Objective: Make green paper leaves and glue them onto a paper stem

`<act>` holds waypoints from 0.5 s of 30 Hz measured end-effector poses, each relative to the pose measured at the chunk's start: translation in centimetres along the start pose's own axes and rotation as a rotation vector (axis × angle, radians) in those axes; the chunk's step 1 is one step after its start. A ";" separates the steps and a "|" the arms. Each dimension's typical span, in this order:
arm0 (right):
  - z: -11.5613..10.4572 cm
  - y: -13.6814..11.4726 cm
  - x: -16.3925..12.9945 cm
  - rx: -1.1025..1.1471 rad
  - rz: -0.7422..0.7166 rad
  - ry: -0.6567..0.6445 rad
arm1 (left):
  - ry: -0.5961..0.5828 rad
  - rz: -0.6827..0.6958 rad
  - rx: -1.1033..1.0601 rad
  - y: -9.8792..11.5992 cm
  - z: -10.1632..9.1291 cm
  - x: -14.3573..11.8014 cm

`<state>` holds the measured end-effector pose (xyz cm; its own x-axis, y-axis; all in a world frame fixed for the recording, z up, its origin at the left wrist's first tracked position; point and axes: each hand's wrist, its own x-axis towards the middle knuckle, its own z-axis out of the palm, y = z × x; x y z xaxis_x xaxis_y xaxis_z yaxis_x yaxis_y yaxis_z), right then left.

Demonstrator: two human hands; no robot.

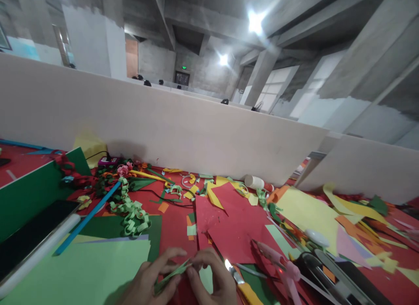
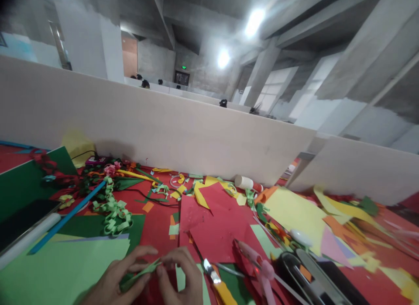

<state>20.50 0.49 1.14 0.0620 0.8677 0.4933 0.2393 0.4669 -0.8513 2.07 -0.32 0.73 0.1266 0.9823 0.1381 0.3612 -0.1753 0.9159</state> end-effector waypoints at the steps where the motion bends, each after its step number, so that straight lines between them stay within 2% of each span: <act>1: -0.1 -0.1 0.1 -0.026 -0.038 0.006 | 0.011 -0.001 0.021 -0.1 0.0 0.0; 5: -0.1 -0.1 0.0 -0.088 -0.149 0.037 | -0.023 0.027 0.063 -0.5 -0.3 0.2; 8: -0.2 0.1 -0.2 -0.123 -0.179 0.028 | -0.023 0.057 0.097 -0.8 -0.5 0.5; 11: -0.5 0.3 -0.1 -0.165 -0.211 0.003 | 0.032 0.116 0.159 -0.8 -0.4 0.6; 15: -1.1 0.3 0.2 -0.258 -0.321 -0.079 | 0.015 0.148 0.130 -0.2 -0.2 0.7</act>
<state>21.68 0.59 1.19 -0.1275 0.7004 0.7022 0.4698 0.6662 -0.5792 1.86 0.44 0.73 0.1740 0.9460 0.2735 0.4565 -0.3236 0.8288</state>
